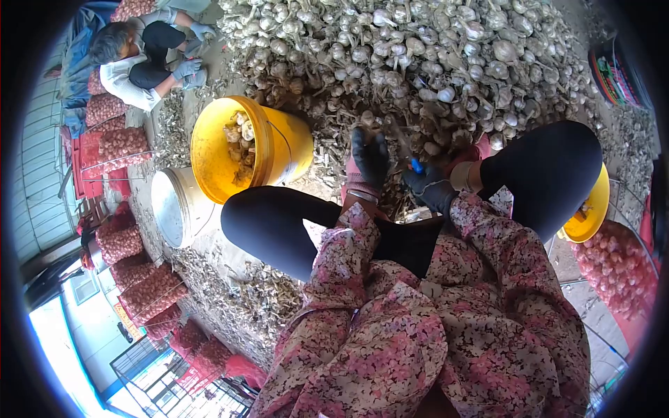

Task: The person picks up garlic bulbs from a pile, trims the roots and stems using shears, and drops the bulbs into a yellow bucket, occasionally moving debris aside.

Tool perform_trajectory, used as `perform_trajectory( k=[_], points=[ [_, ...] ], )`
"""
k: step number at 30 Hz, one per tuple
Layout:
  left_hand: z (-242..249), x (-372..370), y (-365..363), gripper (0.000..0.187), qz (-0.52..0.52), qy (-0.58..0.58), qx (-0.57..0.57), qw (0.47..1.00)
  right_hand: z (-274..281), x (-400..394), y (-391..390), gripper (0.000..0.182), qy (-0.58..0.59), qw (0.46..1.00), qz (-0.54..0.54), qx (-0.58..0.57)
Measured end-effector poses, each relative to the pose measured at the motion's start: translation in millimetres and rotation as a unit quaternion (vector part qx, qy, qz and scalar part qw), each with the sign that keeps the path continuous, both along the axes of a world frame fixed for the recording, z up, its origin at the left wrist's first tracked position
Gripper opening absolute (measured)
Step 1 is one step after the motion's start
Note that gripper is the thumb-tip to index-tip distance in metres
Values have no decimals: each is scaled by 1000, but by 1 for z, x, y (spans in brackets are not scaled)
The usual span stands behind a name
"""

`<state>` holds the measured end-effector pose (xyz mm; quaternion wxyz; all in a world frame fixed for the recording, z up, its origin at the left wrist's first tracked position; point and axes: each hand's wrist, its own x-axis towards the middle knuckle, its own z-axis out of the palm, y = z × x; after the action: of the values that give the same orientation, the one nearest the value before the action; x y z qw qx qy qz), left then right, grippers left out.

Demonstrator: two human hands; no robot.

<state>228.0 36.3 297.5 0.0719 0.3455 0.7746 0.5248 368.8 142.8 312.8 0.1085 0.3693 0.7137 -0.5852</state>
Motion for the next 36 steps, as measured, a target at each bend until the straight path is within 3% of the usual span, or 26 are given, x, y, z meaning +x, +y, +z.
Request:
perform_trajectory(
  k=[1, 2, 3, 4, 5, 6, 7, 8, 10, 12, 16, 18, 19, 23, 26, 30, 32, 35, 36],
  points=[
    [6, -7, -2, 30, 3, -205, 126, 971, 9, 0, 5, 47, 1, 998, -34, -57],
    [13, -15, -3, 32, 5, -398, 246, 884, 5, 2, 8, 47, -1, 998, -34, -55],
    [18, -19, -1, 35, 8, -568, 351, 744, 0, 5, 13, 45, 21, 1000, -12, -5],
    [21, -18, 3, 35, 9, -569, 353, 742, 4, 3, 18, 44, 41, 998, 12, 44],
    [24, -16, 6, 36, 34, -525, 294, 798, 8, 2, 21, 44, 39, 998, 13, 44],
    [28, -14, 8, 37, 57, -477, 231, 846, 12, 2, 25, 46, 125, 977, 31, 171],
    [32, -12, 10, 37, 57, -481, 229, 844, 27, 0, 29, 48, 208, 932, 48, 293],
    [36, -10, 11, 41, 54, -444, 185, 875, 44, -2, 35, 48, 204, 933, 47, 293],
    [37, -8, 12, 52, 45, -362, 97, 926, 72, -6, 43, 58, 73, 933, 146, 322],
    [31, -4, 16, 63, 49, -420, 139, 895, 65, -4, 45, 61, 51, 925, 169, 337],
    [30, -3, 12, 63, 62, -306, 22, 950, 53, -2, 39, 71, 32, 896, 209, 391],
    [37, -4, 8, 61, 87, -144, -199, 965, 45, -1, 36, 67, 53, 901, 197, 382],
    [53, -1, 11, 59, 93, -122, -233, 960, 43, -1, 35, 63, 51, 916, 195, 346],
    [49, -3, 4, 68, 63, -167, -251, 951, 38, -3, 39, 54, 4, 939, 231, 253],
    [50, -3, 4, 63, 86, -207, -284, 932, 31, -6, 42, 47, -22, 923, 274, 270],
    [56, -6, 4, 60, 77, -320, -245, 912, 13, -12, 46, 39, -30, 922, 252, 293],
    [31, -9, -2, 55, 36, -250, -115, 961, 7, -18, 52, 33, -96, 924, 265, 259],
    [28, -25, -19, 38, 113, -371, 171, 906, -7, -13, 42, 38, -103, 956, 182, 204],
    [78, -26, -19, 31, 108, -386, 278, 873, -32, -11, 38, 38, -104, 956, 183, 205]
  ],
)
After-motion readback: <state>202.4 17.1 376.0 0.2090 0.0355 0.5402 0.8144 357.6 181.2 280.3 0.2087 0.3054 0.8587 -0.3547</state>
